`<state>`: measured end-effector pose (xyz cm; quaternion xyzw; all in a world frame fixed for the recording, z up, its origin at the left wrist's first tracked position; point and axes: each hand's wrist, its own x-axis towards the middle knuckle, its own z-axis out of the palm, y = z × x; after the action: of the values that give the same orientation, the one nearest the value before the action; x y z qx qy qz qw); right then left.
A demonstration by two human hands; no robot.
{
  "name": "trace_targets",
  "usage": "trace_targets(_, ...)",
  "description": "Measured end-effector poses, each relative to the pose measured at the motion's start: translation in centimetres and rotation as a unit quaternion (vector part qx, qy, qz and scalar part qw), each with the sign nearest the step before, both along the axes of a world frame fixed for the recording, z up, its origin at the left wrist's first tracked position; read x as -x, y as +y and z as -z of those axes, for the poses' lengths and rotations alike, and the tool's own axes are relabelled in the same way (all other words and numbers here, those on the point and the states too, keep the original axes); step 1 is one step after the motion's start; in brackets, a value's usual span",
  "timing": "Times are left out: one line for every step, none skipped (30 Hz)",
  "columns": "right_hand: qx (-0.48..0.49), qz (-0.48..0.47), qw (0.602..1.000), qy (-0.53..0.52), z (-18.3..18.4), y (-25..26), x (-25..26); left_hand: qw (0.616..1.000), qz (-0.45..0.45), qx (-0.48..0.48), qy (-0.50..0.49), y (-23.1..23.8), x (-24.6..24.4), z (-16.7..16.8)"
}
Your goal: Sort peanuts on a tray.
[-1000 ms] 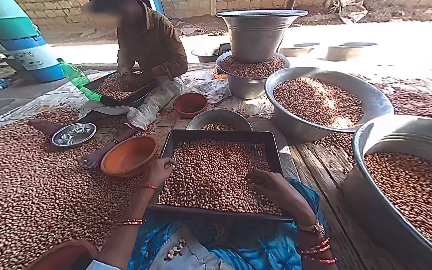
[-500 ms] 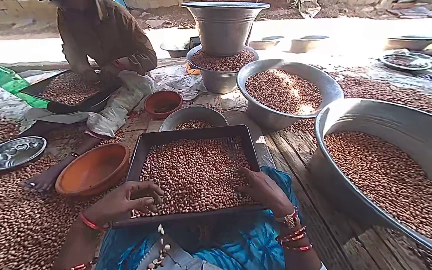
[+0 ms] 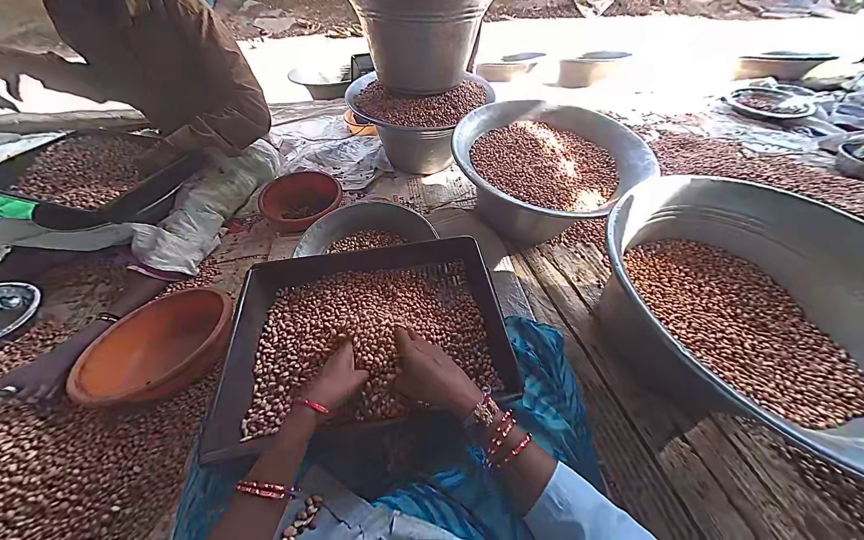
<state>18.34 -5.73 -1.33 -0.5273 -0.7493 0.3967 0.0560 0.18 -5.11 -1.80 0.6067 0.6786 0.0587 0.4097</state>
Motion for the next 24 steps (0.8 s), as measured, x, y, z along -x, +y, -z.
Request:
trace_targets(-0.02,0.001,0.998,0.067,-0.1,0.4,-0.5,0.994,-0.047,-0.024,-0.101,0.0,-0.1,0.2)
trace_targets(-0.048,0.002,0.989,0.138,0.0,0.7,-1.2,0.975,-0.088,-0.05,-0.196,0.1,-0.2,0.1)
trace_targets(-0.08,0.009,0.978,0.192,0.0,1.0,-2.2,0.953,-0.103,-0.085,-0.272,0.4,0.0,0.2)
trace_targets(-0.115,0.03,0.969,0.218,0.0,1.2,-3.5,0.936,-0.078,-0.116,-0.323,0.7,0.6,0.2)
trace_targets(-0.145,0.063,0.964,0.213,-0.1,1.3,-4.8,0.932,-0.035,-0.147,-0.33,1.1,1.4,0.1)
trace_targets(-0.168,0.101,0.964,0.182,-0.3,1.4,-6.2,0.938,0.006,-0.174,-0.3,1.4,2.4,-0.2)
trace_targets(-0.177,0.135,0.965,0.136,-0.4,1.6,-7.5,0.947,0.033,-0.194,-0.255,1.6,3.4,-0.5)
trace_targets(-0.172,0.16,0.968,0.089,-0.4,1.7,-8.5,0.955,0.05,-0.206,-0.208,1.7,4.5,-0.8)
trace_targets(-0.15,0.174,0.972,0.042,-0.5,1.8,-9.1,0.961,0.064,-0.215,-0.159,1.7,5.4,-1.0)
trace_targets(-0.122,0.182,0.976,-0.003,-0.7,1.8,-9.4,0.967,0.069,-0.223,-0.103,1.7,6.4,-1.2)
trace_targets(-0.095,0.187,0.977,-0.046,-0.9,1.8,-9.2,0.974,0.062,-0.217,-0.033,1.6,7.2,-1.6)
trace_targets(-0.072,0.188,0.975,-0.093,-1.2,1.7,-8.7,0.977,0.043,-0.202,0.051,1.6,7.8,-1.9)
trace_targets(-0.053,0.185,0.971,-0.144,-1.4,1.6,-7.9,0.976,0.021,-0.173,0.133,1.5,8.1,-2.2)
trace_targets(-0.035,0.174,0.966,-0.187,-1.5,1.5,-7.0,0.97,0.001,-0.129,0.207,1.5,8.2,-2.4)
trace_targets(-0.022,0.159,0.963,-0.217,-1.2,1.5,-6.2,0.961,-0.011,-0.087,0.26,1.6,8.2,-2.4)
trace_targets(-0.009,0.141,0.962,-0.233,-0.9,1.4,-5.2,0.955,-0.014,-0.063,0.289,1.7,8.1,-2.0)
trace_targets(0.002,0.125,0.964,-0.235,-0.5,1.3,-4.3,0.953,-0.011,-0.053,0.299,1.7,7.7,-1.4)
trace_targets(0.006,0.111,0.966,-0.232,-0.1,1.1,-3.5,0.953,-0.001,-0.047,0.299,1.7,6.9,-1.0)
trace_targets(0.01,0.096,0.969,-0.226,0.1,0.9,-2.8,0.954,0.015,-0.04,0.296,1.6,5.7,-0.8)
trace_targets(0.014,0.08,0.973,-0.216,0.2,0.7,-2.3,0.956,0.036,-0.029,0.29,1.4,4.4,-0.6)
trace_targets(0.02,0.063,0.977,-0.201,0.1,0.6,-2.2,0.958,0.056,-0.018,0.279,1.2,2.8,-0.6)
trace_targets(0.025,0.049,0.982,-0.178,0.1,0.6,-2.1,0.962,0.074,-0.012,0.261,0.9,1.3,-0.7)
trace_targets(0.025,0.042,0.987,-0.151,0.2,0.7,-2.2,0.968,0.086,-0.007,0.237,0.7,-0.1,-0.9)
trace_targets(0.022,0.041,0.992,-0.119,0.4,0.7,-2.3,0.973,0.095,-0.005,0.208,0.6,-1.5,-1.3)
